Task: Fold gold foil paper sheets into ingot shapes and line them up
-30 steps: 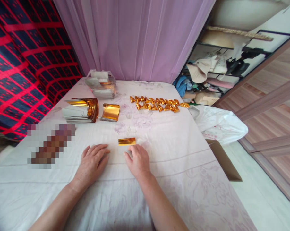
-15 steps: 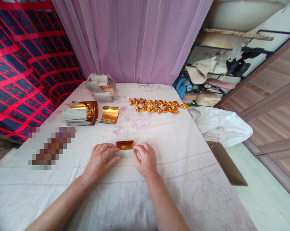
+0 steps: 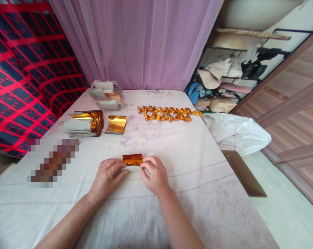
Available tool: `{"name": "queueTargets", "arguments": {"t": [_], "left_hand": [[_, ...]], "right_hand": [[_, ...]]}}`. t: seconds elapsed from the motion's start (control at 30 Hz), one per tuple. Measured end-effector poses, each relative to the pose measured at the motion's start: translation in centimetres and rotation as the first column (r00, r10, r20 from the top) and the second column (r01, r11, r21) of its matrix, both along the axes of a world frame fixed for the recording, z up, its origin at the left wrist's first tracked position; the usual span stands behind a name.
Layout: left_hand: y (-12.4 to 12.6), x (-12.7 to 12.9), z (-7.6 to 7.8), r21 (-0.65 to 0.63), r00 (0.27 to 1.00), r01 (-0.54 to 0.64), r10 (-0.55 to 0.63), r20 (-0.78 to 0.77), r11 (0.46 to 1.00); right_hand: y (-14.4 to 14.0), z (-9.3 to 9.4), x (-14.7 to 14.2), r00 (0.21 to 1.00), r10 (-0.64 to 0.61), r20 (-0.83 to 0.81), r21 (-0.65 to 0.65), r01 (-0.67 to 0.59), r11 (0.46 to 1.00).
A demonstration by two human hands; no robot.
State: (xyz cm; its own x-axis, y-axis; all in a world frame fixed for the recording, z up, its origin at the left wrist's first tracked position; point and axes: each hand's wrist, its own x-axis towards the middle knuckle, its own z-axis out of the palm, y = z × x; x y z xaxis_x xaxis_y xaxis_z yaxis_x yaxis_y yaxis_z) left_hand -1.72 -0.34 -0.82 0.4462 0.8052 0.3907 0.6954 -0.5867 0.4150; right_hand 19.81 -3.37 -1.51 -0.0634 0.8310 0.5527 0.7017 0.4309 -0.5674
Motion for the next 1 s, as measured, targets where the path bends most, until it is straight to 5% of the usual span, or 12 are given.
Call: {"name": "queueTargets", "arguments": {"t": [0.2,0.6,0.8,1.0], "left_hand": [[-0.3,-0.1,0.6,-0.047,0.999,0.045,-0.045,-0.004,0.998],[-1.0,-0.2,0.4,-0.117,0.991,0.095,-0.105,-0.087,0.989],[-1.0,-0.2,0.7,-0.146,0.986,0.118,-0.134,-0.101,0.982],[-1.0,0.0,0.3,-0.129,0.988,0.087,-0.102,-0.114,0.988]], "right_hand": [[-0.1,0.2,0.2,1.0,0.016,-0.013,-0.032,-0.016,0.999],[0.6,-1.3,0.9,0.974,-0.21,0.089,-0.082,0.217,0.973],[0.6,-1.3,0.6,0.956,-0.208,0.208,-0.151,0.242,0.959],[1.0,-1.4,0.5,0.974,-0.195,0.114,-0.177,0.213,0.961]]}}
